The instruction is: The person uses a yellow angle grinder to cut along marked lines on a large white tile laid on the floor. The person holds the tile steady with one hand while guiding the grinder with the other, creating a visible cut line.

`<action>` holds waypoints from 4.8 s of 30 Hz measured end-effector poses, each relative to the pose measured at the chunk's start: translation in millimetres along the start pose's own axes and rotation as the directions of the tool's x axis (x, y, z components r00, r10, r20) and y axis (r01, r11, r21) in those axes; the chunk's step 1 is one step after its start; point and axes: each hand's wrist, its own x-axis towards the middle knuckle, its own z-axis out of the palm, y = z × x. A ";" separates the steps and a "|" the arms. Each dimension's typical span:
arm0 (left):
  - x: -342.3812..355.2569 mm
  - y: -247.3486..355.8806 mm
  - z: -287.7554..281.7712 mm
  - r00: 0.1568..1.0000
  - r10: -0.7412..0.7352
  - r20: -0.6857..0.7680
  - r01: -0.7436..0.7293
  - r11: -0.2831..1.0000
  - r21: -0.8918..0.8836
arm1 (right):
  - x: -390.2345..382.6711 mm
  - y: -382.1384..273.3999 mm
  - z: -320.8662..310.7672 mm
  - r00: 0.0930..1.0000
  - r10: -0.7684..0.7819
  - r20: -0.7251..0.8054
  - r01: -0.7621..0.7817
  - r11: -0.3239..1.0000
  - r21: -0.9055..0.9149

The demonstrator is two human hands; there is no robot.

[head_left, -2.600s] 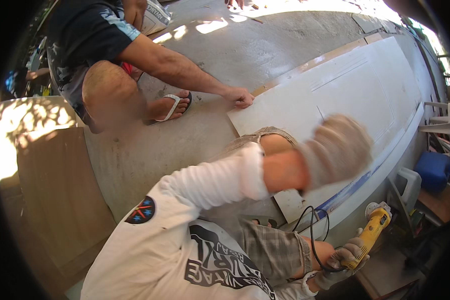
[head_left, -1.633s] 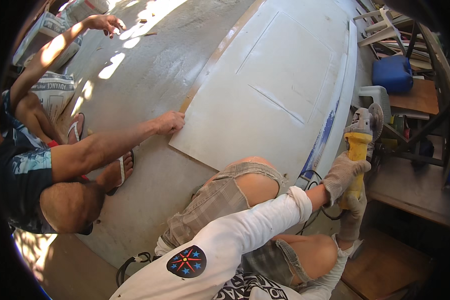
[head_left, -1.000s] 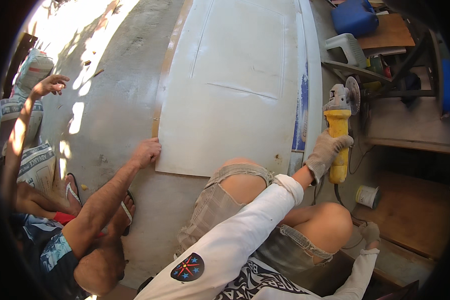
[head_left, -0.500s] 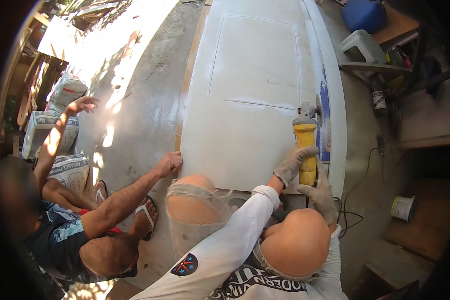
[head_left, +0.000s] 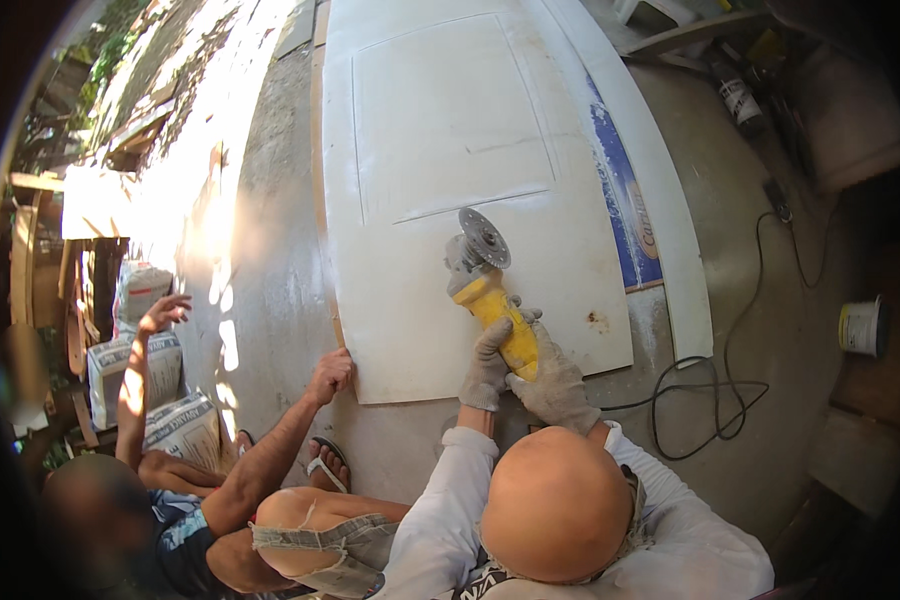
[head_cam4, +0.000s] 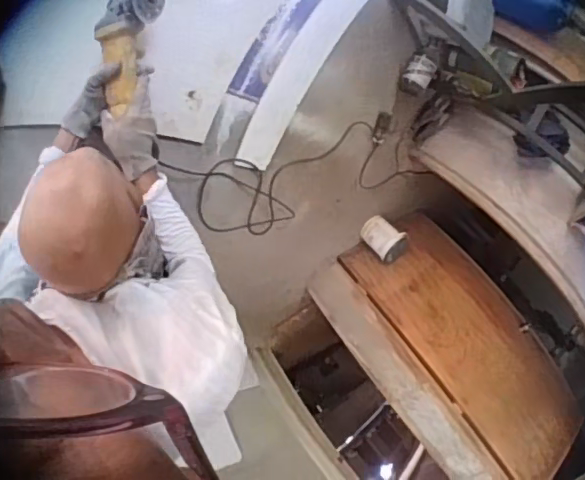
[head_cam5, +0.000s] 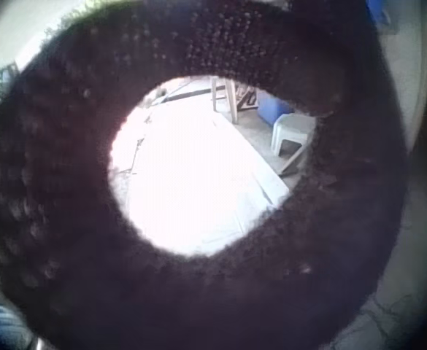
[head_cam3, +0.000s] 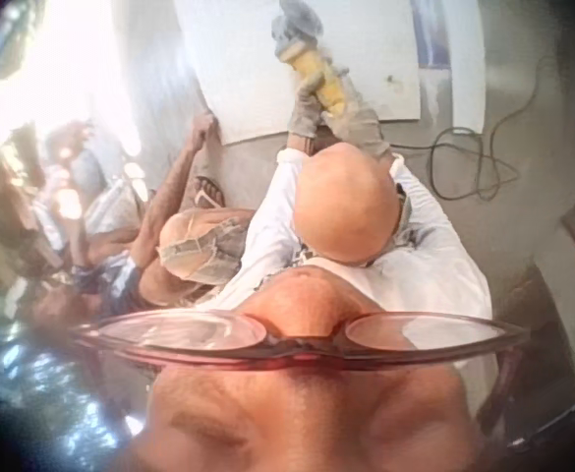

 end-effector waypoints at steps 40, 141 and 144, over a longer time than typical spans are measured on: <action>71.2 10.4 22.7 0.969 -0.049 0.241 0.127 0.939 -0.319 | 28.7 13.6 -8.5 0.989 0.072 -0.126 -0.001 0.873 0.488; 56.4 -61.2 86.5 0.928 -0.356 0.107 0.372 0.881 -0.291 | -40.7 -15.9 -69.3 0.880 0.454 -0.138 -0.385 0.853 0.352; 72.8 -42.8 87.1 0.929 -0.312 0.198 0.362 0.878 -0.314 | -21.8 -30.2 -75.1 0.895 0.417 -0.159 -0.366 0.890 0.272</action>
